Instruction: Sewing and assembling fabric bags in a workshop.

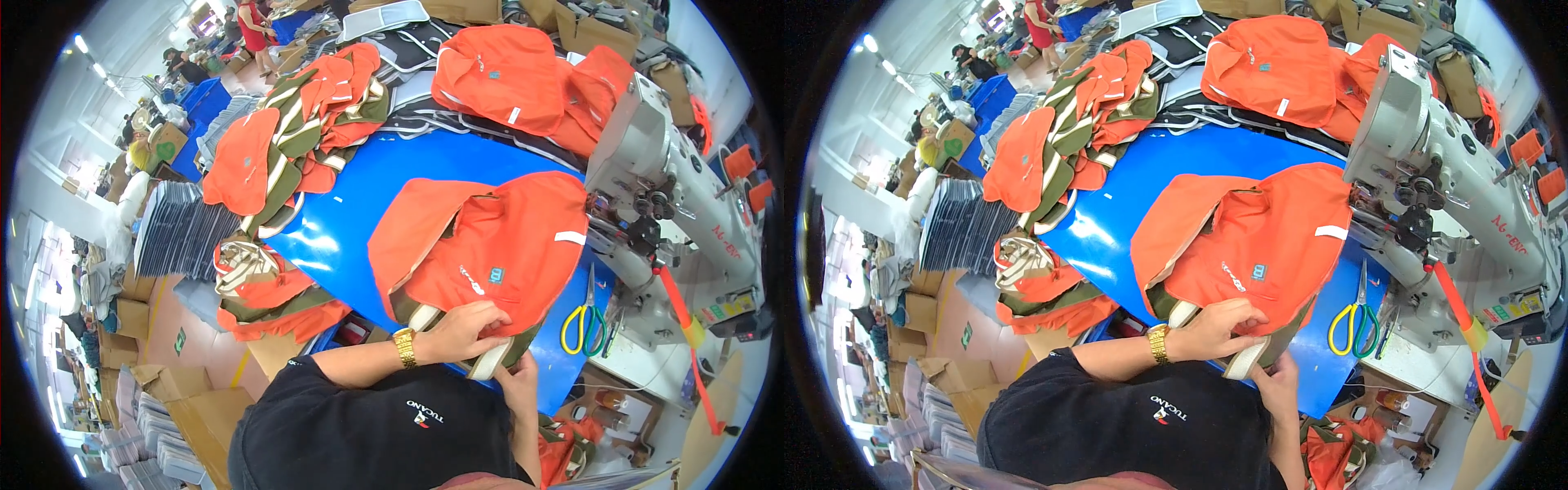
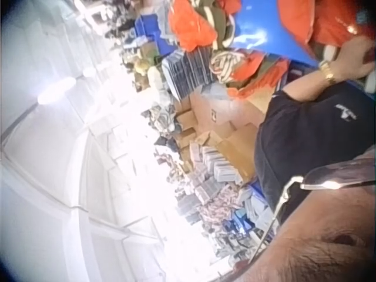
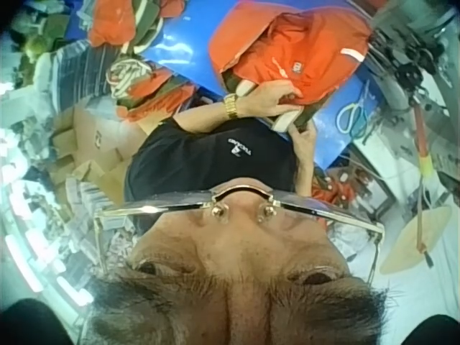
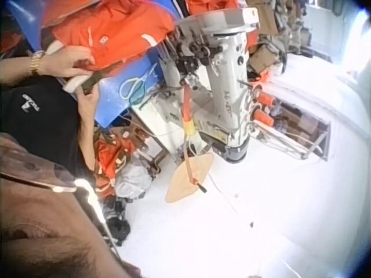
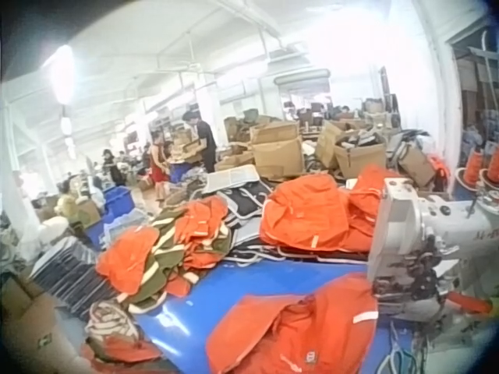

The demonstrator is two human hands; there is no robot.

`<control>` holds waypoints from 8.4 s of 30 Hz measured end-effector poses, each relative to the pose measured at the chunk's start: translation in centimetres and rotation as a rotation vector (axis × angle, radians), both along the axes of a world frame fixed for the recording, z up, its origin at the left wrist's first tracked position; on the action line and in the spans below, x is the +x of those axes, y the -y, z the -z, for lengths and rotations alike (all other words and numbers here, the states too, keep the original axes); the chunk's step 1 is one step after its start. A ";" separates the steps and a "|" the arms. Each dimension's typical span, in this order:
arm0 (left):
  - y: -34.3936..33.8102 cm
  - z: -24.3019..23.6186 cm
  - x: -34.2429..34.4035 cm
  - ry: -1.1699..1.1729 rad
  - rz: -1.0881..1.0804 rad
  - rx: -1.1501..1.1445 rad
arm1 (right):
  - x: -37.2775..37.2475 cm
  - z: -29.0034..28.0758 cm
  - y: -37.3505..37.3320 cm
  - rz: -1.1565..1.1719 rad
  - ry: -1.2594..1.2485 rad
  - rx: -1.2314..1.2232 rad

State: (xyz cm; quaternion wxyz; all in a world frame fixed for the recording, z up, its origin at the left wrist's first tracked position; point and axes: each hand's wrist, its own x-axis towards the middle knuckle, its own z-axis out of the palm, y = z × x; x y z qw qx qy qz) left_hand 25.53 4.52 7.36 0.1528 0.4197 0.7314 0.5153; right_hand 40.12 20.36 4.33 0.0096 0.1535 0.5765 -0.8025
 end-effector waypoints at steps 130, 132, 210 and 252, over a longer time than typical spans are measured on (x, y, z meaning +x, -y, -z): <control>-11.7 -8.1 -8.0 -0.558 -0.077 -0.330 | -10.8 -4.4 -7.4 0.348 -0.276 0.265; -12.3 -8.4 -8.1 -0.553 -0.077 -0.336 | -11.0 -3.7 -7.6 0.364 -0.276 0.206; -13.6 -7.8 -9.9 -0.746 -0.211 -0.070 | -15.4 -6.1 -10.0 0.203 -0.377 -0.243; -11.3 -8.5 -12.2 -0.828 0.076 -0.089 | -13.1 -5.4 -9.5 0.128 -0.252 0.024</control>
